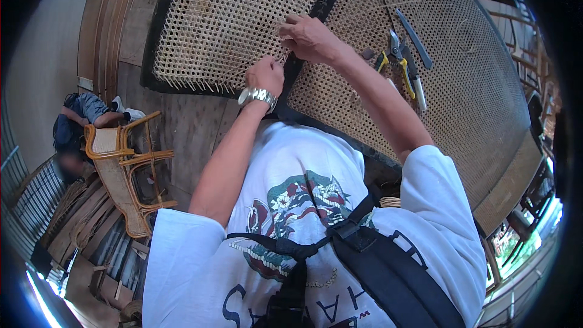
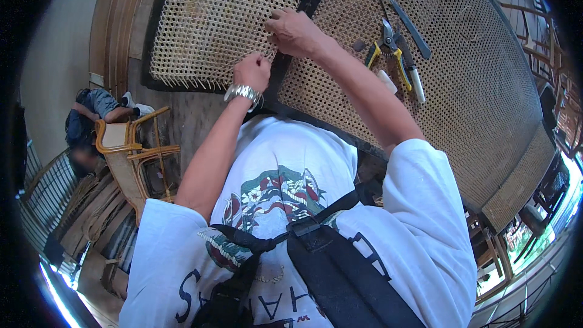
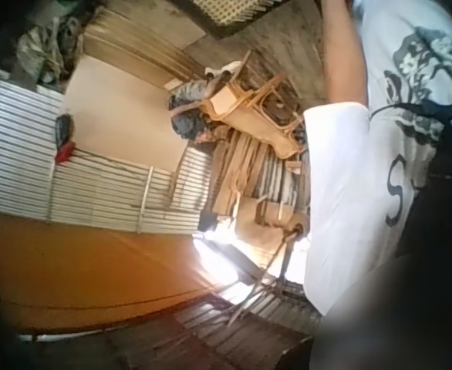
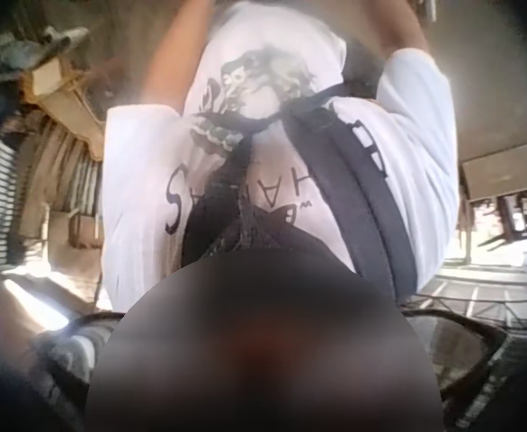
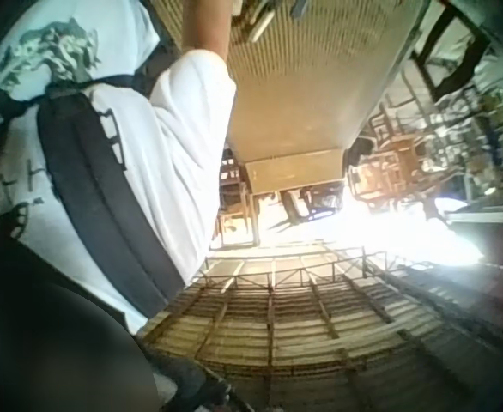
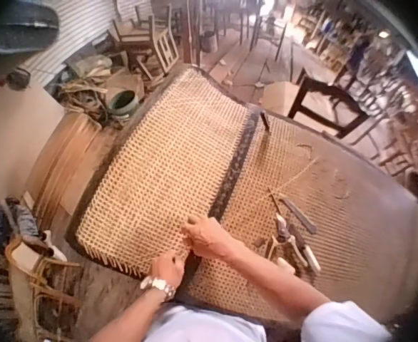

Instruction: Replacing or repairing the wicker/cane webbing on a furniture piece using specialized tools and cane strands.

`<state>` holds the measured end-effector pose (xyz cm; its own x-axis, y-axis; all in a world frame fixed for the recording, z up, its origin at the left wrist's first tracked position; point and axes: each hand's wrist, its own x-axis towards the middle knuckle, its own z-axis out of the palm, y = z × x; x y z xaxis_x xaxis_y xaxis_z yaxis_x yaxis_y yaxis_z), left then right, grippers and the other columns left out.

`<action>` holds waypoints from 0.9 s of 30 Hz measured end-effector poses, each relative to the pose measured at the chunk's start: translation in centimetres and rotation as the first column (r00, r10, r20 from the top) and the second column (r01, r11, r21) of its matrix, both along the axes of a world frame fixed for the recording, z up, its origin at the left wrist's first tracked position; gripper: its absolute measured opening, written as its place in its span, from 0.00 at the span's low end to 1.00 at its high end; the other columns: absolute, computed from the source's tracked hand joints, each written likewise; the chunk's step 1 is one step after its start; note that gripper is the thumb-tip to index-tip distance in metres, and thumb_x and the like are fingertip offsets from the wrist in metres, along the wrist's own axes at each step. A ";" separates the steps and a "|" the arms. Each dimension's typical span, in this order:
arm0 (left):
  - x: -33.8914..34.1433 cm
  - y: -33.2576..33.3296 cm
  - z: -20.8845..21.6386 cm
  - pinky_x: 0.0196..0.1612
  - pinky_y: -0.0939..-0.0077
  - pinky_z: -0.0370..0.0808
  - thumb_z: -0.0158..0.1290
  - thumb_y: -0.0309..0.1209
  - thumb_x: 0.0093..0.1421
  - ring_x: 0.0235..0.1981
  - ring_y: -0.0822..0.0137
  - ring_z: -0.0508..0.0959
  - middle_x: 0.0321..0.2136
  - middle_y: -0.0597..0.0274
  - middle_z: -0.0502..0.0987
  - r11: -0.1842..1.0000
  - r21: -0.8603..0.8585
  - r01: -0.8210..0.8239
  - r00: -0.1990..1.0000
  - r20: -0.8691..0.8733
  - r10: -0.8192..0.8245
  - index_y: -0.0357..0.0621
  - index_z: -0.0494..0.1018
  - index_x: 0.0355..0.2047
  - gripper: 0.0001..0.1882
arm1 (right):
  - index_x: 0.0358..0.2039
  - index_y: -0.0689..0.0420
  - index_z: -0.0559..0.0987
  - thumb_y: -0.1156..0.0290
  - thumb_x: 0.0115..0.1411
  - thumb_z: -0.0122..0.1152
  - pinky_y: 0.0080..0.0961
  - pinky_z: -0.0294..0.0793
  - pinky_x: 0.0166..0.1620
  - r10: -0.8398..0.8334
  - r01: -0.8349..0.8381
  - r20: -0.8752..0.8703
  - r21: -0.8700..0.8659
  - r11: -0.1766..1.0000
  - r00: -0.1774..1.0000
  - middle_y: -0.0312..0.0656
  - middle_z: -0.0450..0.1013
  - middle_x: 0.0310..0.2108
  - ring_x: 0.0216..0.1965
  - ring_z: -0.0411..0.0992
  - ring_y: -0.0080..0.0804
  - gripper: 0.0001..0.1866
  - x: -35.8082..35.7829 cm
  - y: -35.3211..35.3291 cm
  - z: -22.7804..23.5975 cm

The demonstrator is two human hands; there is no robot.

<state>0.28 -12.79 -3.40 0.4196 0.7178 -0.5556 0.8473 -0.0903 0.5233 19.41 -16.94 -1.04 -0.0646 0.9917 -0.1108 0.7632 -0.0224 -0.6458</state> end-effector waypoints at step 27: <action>0.5 0.9 5.1 0.31 0.69 0.81 0.52 0.32 0.61 0.21 0.67 0.83 0.20 0.55 0.83 0.967 -0.252 -0.045 0.999 -0.018 0.041 0.39 0.80 0.27 0.11 | 0.31 0.54 0.75 0.67 0.59 0.58 0.41 0.69 0.38 -0.058 0.055 0.281 0.021 0.998 0.958 0.39 0.72 0.32 0.31 0.75 0.40 0.05 -2.5 -1.4 1.2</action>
<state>0.80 -11.91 1.72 0.3831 0.5712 -0.7260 0.8543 0.0797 0.5136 16.94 -18.34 0.17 0.0236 0.9943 -0.1038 0.9116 -0.0641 -0.4061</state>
